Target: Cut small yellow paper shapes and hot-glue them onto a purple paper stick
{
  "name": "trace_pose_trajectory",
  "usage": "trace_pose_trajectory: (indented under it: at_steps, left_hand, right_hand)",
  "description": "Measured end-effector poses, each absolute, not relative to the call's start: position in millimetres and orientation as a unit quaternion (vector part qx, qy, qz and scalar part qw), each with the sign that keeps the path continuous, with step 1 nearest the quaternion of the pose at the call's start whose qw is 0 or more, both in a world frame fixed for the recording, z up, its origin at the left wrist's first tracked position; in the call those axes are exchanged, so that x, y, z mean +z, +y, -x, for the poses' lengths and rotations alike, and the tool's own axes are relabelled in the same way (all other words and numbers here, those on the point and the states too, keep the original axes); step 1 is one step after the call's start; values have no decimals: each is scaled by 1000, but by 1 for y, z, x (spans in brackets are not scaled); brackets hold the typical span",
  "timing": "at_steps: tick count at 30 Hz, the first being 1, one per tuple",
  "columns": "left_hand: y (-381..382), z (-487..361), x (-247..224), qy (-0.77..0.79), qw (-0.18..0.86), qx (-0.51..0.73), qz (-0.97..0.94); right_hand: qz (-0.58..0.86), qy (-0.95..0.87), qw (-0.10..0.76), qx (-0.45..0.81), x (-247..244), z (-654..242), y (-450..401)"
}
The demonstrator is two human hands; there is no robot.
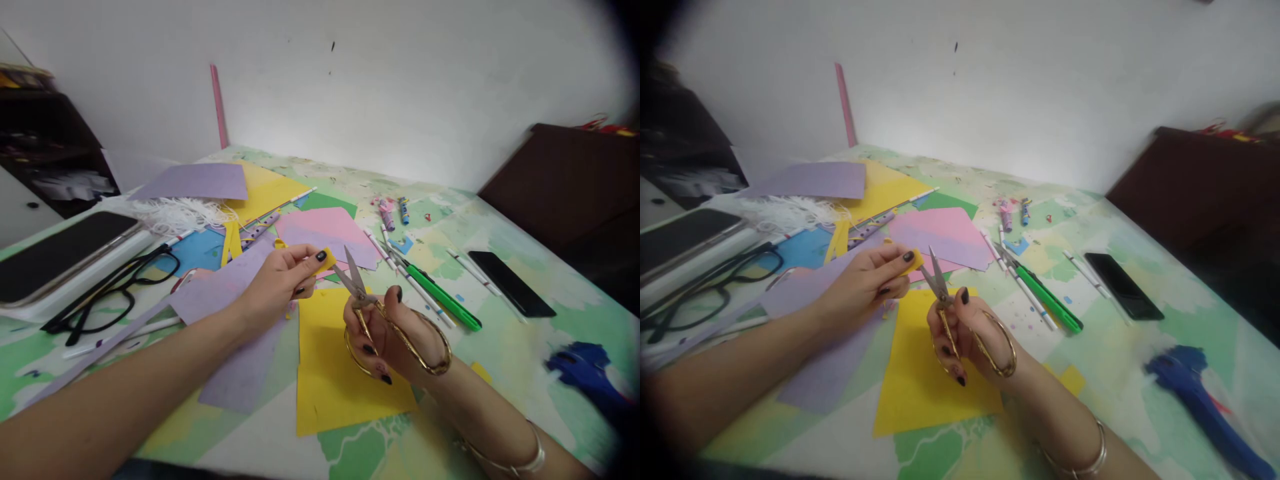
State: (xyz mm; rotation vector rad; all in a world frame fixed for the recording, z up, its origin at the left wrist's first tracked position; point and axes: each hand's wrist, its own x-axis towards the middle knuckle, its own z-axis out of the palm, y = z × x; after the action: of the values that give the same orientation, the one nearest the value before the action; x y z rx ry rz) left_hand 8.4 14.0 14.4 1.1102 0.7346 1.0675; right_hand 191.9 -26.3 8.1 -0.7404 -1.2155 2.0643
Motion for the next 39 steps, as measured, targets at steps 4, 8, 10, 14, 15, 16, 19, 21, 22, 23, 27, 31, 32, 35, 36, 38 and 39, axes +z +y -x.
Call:
trace_pose_trajectory:
  at_steps: [4, 8, 10, 14, 15, 16, 19, 21, 22, 23, 27, 31, 32, 35, 36, 38, 39]
  left_hand:
    - [12, -10, 13, 313, 669, 445, -506]
    - [11, -12, 12, 309, 672, 422, -524]
    - [11, -12, 13, 308, 671, 416, -531]
    - [9, -12, 15, 303, 661, 422, -541]
    - [9, -12, 15, 303, 658, 424, -543]
    - [8, -13, 15, 303, 656, 426, -544]
    - [8, -12, 14, 301, 655, 429, -545]
    - [10, -10, 13, 298, 654, 434, -542]
    - [11, -9, 12, 301, 653, 437, -541]
    - [13, -7, 11, 306, 651, 434, -542]
    - [17, -3, 9, 320, 650, 388, -570]
    - [16, -5, 8, 343, 618, 353, -613]
    - [17, -6, 8, 354, 603, 350, -623]
    - [18, -6, 8, 395, 555, 360, -637]
    - [19, -6, 8, 410, 543, 366, -635]
    - [21, -5, 8, 428, 532, 374, -628]
    - [22, -5, 8, 430, 532, 378, -624]
  right_hand:
    - [262, -460, 323, 785, 4, -191, -26]
    - [257, -464, 337, 778, 2, -189, -27]
    - [254, -465, 342, 776, 2, -189, -27]
    - [259, -467, 351, 769, 3, -188, -29]
    - [264, -464, 354, 768, 3, -187, -30]
    - [270, -461, 358, 766, 3, -186, -31]
    - [288, -451, 356, 766, 5, -184, -34]
    - [298, -436, 350, 774, 10, -187, -33]
    - [299, -423, 358, 777, 14, -191, -32]
    - [300, -408, 382, 773, 19, -196, -31]
    - [331, -387, 534, 675, 41, -217, -22]
    - [505, -501, 466, 526, 40, -219, -14]
    - [562, -556, 412, 453, 35, -217, -13]
    - [661, -683, 241, 197, 19, -214, -11]
    - [667, -704, 201, 141, 14, -214, -10]
    - [654, -735, 160, 78, 7, -215, -9]
    - [638, -752, 159, 56, 5, -216, -9]
